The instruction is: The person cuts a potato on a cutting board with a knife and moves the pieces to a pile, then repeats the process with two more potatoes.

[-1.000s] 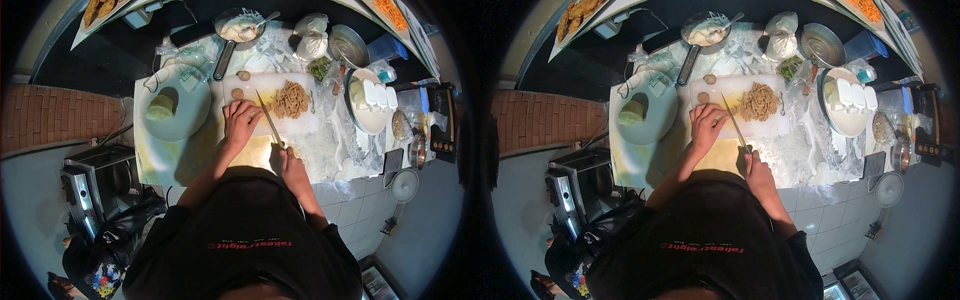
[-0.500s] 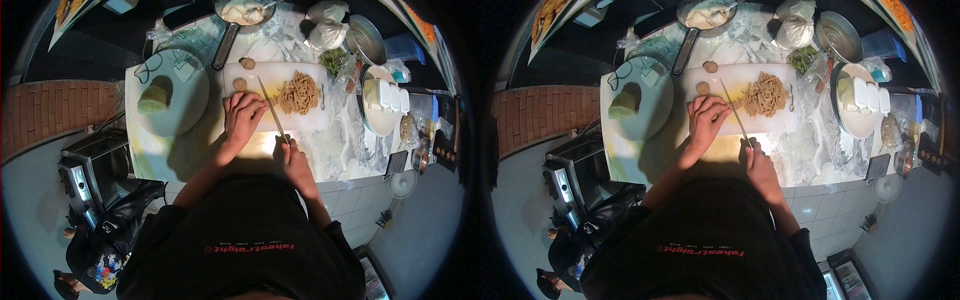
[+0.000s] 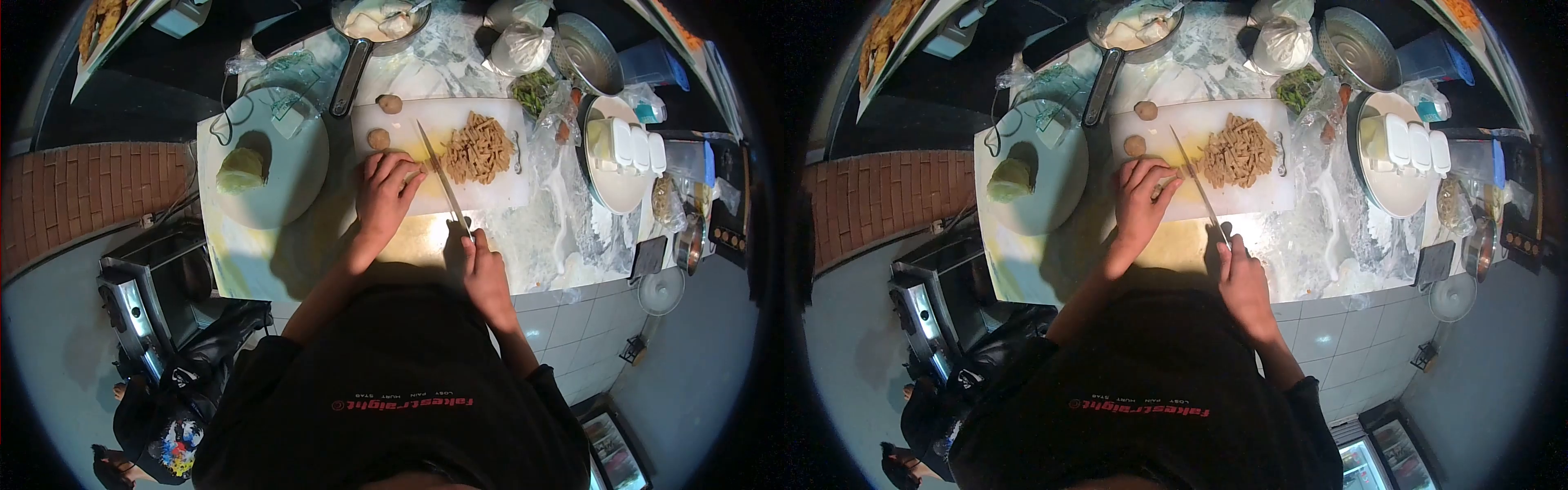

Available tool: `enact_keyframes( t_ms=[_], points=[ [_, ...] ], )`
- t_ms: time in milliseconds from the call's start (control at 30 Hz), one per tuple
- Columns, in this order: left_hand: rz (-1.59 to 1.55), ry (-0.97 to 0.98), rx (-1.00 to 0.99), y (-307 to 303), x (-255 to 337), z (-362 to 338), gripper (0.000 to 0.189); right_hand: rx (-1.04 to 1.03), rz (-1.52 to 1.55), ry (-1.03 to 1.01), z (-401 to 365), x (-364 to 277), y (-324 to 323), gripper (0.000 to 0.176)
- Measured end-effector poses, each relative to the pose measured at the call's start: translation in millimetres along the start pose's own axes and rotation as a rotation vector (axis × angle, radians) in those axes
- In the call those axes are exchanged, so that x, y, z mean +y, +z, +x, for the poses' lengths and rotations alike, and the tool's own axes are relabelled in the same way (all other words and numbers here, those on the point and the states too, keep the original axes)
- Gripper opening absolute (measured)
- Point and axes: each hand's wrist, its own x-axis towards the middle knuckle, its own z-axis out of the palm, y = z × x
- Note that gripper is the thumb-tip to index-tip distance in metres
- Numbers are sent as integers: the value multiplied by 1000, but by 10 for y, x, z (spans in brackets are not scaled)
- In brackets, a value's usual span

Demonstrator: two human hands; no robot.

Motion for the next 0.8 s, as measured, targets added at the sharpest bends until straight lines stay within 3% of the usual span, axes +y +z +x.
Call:
enact_keyframes(
  t_ms=[800],
  points=[
    [34,-17,1,-33,9,3,15,-46,-34,-3,-37,-160,-17,33]
  ],
)
